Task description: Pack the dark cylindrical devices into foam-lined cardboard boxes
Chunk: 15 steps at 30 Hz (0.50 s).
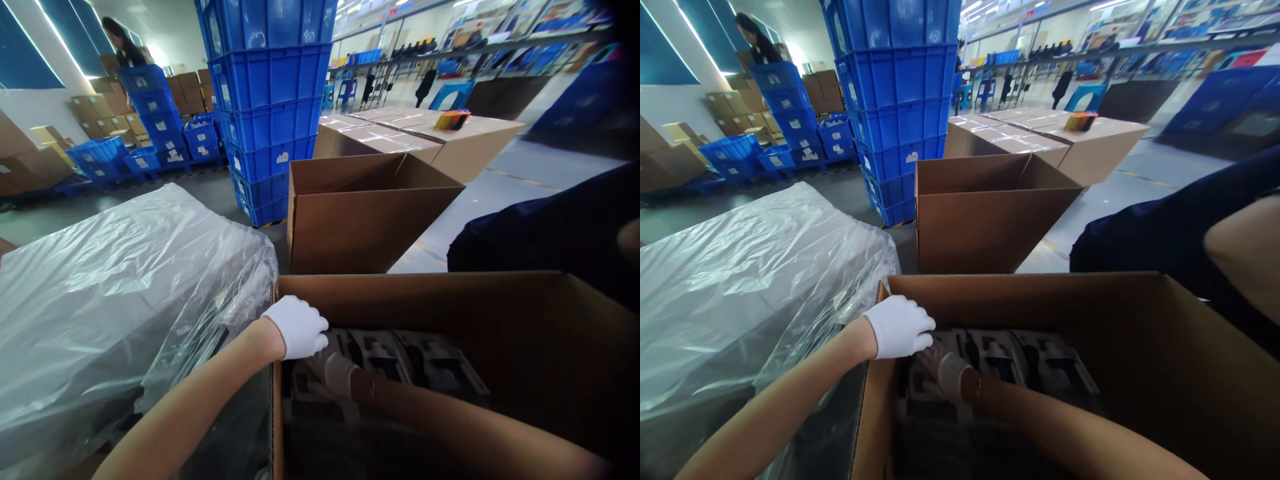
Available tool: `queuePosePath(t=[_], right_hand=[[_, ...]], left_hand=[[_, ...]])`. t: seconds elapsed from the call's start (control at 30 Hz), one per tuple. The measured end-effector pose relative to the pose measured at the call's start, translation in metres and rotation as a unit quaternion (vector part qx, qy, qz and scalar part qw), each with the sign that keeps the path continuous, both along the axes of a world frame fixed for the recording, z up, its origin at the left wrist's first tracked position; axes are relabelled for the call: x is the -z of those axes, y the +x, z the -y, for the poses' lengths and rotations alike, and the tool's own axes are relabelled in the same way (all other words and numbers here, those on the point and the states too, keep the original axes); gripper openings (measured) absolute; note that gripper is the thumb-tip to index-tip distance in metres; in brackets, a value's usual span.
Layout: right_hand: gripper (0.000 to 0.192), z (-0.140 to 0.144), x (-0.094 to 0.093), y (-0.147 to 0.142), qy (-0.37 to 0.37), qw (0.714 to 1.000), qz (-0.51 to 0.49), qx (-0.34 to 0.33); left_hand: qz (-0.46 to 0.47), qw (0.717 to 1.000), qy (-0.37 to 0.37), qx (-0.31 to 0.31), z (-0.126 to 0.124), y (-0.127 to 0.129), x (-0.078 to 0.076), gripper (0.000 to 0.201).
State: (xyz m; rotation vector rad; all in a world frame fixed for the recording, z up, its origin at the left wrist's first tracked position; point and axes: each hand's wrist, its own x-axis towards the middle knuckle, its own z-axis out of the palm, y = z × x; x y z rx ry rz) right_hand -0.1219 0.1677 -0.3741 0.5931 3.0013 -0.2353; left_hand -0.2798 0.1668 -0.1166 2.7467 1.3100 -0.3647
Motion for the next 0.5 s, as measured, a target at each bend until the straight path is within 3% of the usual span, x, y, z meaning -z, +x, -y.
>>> queuePosePath(t=[0.1,0.27,0.5], right_hand=[[0.071,-0.002,-0.008,0.002,0.006,1.000,0.002,0.007],[0.081,-0.004,-0.019,0.012,0.024,1.000,0.007,-0.002],[0.081,0.004,0.012,0.000,0.042,0.998,0.032,0.030]], left_hand=[[0.021,1.000,0.002,-0.021,0.003,0.002,-0.005,0.032],[0.085,0.994,0.019,-0.059,0.009,0.005,-0.009,0.035],[0.115,0.991,0.035,-0.066,0.007,0.003,-0.004,0.035]])
